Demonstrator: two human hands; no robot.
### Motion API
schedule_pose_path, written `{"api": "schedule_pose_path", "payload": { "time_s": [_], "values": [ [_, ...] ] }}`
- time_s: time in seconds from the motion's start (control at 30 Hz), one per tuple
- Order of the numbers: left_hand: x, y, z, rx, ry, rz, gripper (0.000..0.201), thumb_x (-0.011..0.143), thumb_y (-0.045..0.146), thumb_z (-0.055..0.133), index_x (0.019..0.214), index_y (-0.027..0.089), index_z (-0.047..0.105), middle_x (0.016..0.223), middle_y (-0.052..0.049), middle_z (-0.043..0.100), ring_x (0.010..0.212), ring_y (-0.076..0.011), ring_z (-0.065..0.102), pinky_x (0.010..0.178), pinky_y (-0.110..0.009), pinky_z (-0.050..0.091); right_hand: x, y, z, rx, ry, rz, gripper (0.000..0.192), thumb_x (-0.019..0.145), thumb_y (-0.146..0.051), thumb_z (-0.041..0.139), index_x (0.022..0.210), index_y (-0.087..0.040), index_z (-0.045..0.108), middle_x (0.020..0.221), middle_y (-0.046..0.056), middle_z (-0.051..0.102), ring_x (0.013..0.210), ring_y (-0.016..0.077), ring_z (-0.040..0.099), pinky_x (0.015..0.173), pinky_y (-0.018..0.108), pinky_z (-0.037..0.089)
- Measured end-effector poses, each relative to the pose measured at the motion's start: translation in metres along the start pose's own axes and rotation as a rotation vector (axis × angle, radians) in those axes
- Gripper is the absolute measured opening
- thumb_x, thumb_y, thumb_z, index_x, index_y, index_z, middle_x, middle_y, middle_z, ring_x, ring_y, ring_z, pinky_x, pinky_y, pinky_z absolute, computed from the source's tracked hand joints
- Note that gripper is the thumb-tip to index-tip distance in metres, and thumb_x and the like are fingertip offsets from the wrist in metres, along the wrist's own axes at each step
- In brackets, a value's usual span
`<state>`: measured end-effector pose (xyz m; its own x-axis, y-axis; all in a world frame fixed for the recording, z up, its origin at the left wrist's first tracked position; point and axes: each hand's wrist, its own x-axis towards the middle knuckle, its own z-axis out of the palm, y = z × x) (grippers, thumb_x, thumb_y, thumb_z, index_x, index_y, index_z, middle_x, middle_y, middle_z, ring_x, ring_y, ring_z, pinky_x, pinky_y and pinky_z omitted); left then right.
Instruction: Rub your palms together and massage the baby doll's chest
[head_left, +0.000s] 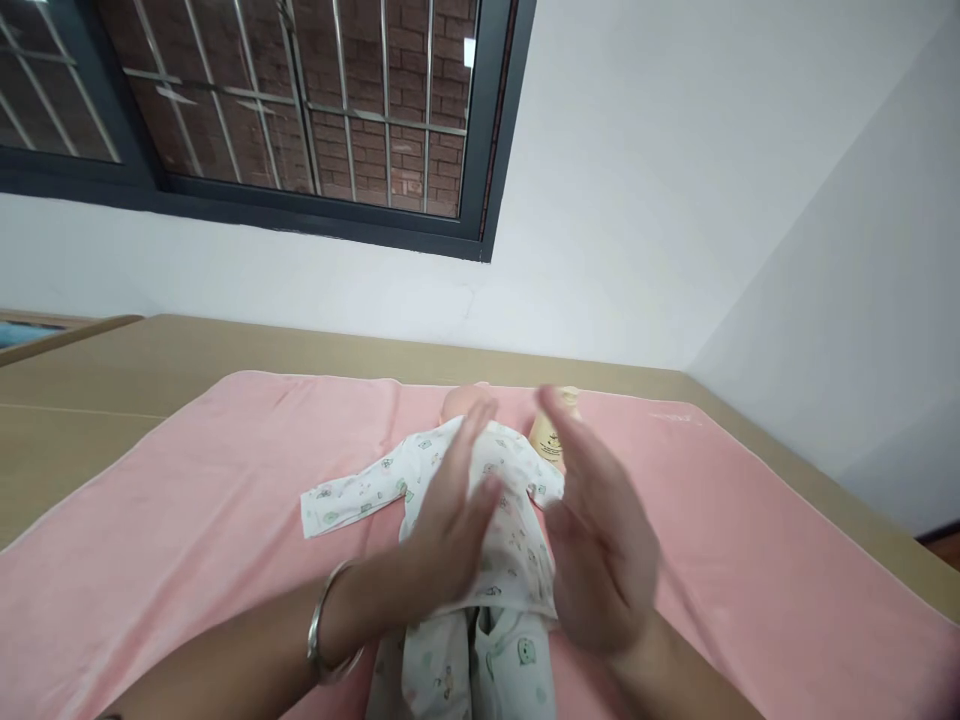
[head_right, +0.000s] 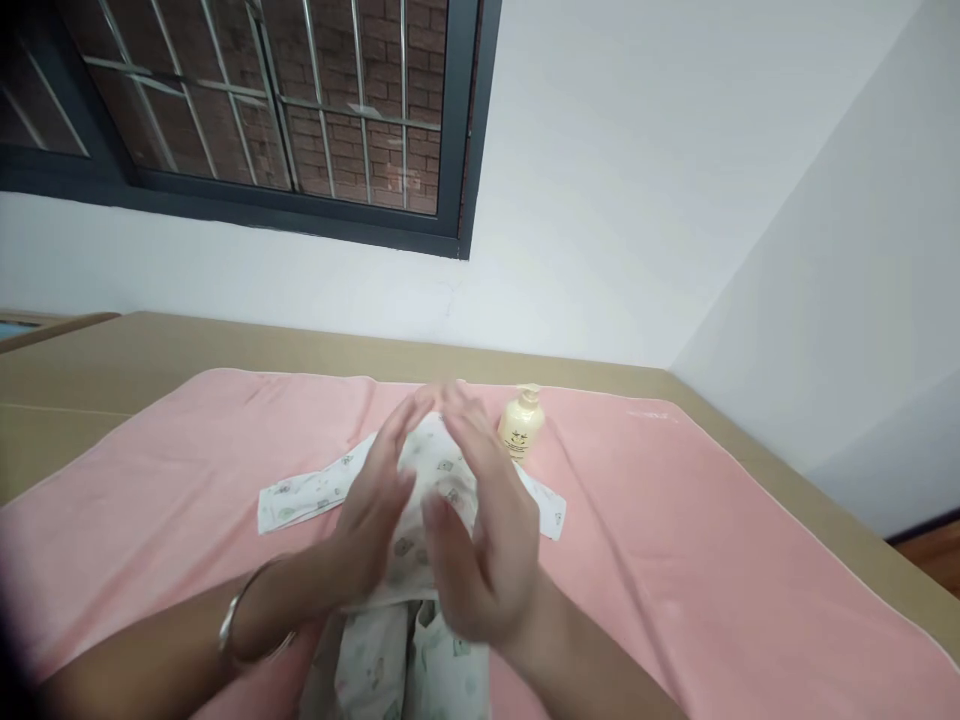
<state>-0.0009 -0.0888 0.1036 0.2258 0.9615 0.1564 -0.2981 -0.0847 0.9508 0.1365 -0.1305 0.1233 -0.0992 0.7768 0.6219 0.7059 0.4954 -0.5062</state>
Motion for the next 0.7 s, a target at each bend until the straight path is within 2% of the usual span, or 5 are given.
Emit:
{"api": "schedule_pose_path", "payload": {
  "time_s": [0.07, 0.2, 0.37, 0.53, 0.7],
  "values": [
    [0.030, -0.012, -0.009, 0.110, 0.130, 0.135, 0.052, 0.094, 0.036, 0.061, 0.144, 0.027, 0.050, 0.160, -0.006, 0.045, 0.155, -0.0275, 0.028, 0.129, -0.042, 0.022, 0.021, 0.011, 0.009, 0.089, -0.023, 0.030, 0.051, 0.101, -0.036, 0.040, 0.151, -0.028, 0.049, 0.155, 0.004, 0.051, 0.146, 0.0291, 0.044, 0.119, 0.054, 0.042],
    [0.072, -0.049, -0.025, 0.233, 0.284, 0.137, 0.038, 0.093, 0.027, 0.056, 0.130, 0.022, 0.061, 0.139, -0.011, 0.064, 0.137, -0.0262, 0.054, 0.121, -0.041, 0.036, 0.037, 0.036, 0.046, 0.119, -0.234, 0.114, 0.056, 0.092, -0.014, 0.038, 0.141, -0.026, 0.061, 0.142, 0.002, 0.064, 0.135, 0.0199, 0.057, 0.117, 0.041, 0.046],
    [0.081, -0.078, -0.038, 0.279, 0.334, 0.126, 0.029, 0.090, 0.023, 0.053, 0.115, 0.021, 0.066, 0.124, -0.009, 0.071, 0.124, -0.0244, 0.063, 0.116, -0.041, 0.041, 0.031, 0.069, 0.084, -0.037, -0.344, 0.020, 0.058, 0.089, -0.010, 0.038, 0.145, -0.012, 0.055, 0.151, 0.012, 0.054, 0.144, 0.0218, 0.048, 0.123, 0.043, 0.036],
    [0.076, -0.085, -0.041, 0.383, 0.329, 0.137, 0.029, 0.091, 0.023, 0.050, 0.116, 0.022, 0.065, 0.128, -0.009, 0.069, 0.127, -0.0249, 0.060, 0.118, -0.041, 0.039, 0.035, 0.088, 0.085, -0.122, -0.465, -0.047, 0.052, 0.098, -0.022, 0.041, 0.148, -0.013, 0.051, 0.157, 0.012, 0.046, 0.151, 0.0225, 0.036, 0.127, 0.047, 0.027],
    [0.074, -0.089, -0.042, 0.472, 0.304, 0.151, 0.032, 0.090, 0.023, 0.049, 0.118, 0.023, 0.064, 0.129, -0.010, 0.067, 0.128, -0.0262, 0.058, 0.118, -0.043, 0.038, 0.042, 0.099, 0.082, -0.162, -0.467, 0.073, 0.056, 0.103, -0.037, 0.040, 0.152, -0.011, 0.045, 0.163, 0.014, 0.036, 0.155, 0.0249, 0.025, 0.128, 0.047, 0.022]
  ]
}}
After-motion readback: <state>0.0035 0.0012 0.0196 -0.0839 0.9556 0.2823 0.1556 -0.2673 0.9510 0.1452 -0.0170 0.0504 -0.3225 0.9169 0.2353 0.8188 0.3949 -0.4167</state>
